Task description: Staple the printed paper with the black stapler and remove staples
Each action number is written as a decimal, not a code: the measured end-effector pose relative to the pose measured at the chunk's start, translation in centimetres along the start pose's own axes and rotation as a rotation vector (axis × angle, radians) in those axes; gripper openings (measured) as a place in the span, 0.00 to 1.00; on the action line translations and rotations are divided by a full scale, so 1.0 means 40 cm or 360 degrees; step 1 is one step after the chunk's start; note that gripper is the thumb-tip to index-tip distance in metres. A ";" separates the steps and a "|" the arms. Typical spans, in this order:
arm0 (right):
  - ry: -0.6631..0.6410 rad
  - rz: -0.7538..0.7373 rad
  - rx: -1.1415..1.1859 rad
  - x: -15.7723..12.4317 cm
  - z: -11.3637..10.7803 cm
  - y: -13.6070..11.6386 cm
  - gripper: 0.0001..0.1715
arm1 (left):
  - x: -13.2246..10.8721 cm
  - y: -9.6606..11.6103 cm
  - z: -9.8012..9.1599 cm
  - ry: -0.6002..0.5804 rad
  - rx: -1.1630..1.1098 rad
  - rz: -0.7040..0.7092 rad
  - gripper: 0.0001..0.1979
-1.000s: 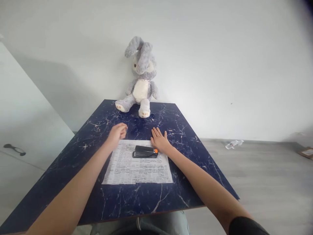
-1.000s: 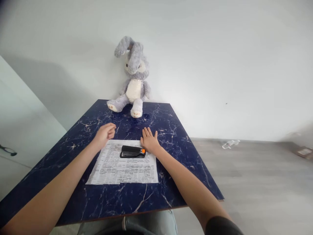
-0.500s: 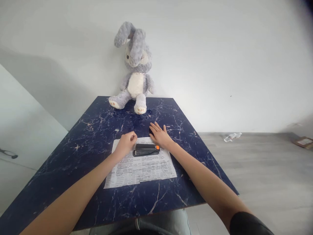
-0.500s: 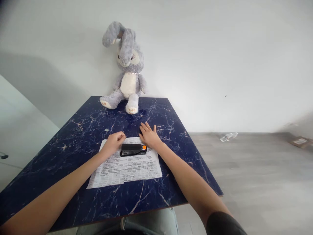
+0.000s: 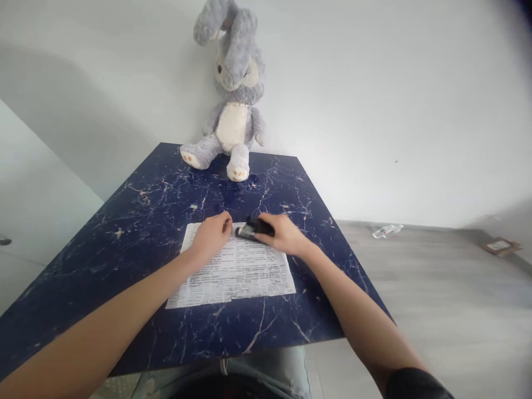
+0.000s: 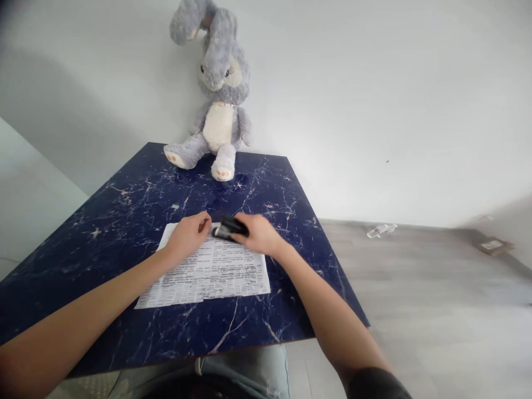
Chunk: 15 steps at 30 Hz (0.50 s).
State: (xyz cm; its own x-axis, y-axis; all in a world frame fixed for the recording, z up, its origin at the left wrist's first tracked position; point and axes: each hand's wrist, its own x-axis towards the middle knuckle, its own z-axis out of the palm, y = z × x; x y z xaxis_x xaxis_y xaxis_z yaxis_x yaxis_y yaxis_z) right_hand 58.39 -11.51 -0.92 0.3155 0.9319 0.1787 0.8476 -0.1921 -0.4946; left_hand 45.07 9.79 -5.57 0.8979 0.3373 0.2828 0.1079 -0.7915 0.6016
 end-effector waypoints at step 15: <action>0.0506 0.0464 -0.0437 -0.004 -0.011 0.159 0.16 | -0.002 -0.011 0.041 -0.0178 0.0402 0.0552 0.09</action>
State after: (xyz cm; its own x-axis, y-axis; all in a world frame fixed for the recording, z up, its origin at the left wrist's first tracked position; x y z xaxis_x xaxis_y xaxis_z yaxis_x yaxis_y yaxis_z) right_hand 63.91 -13.02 -3.70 0.6335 0.6961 0.3377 0.7724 -0.5436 -0.3285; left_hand 45.65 9.27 -7.10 0.9385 -0.0166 0.3449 -0.1196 -0.9526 0.2798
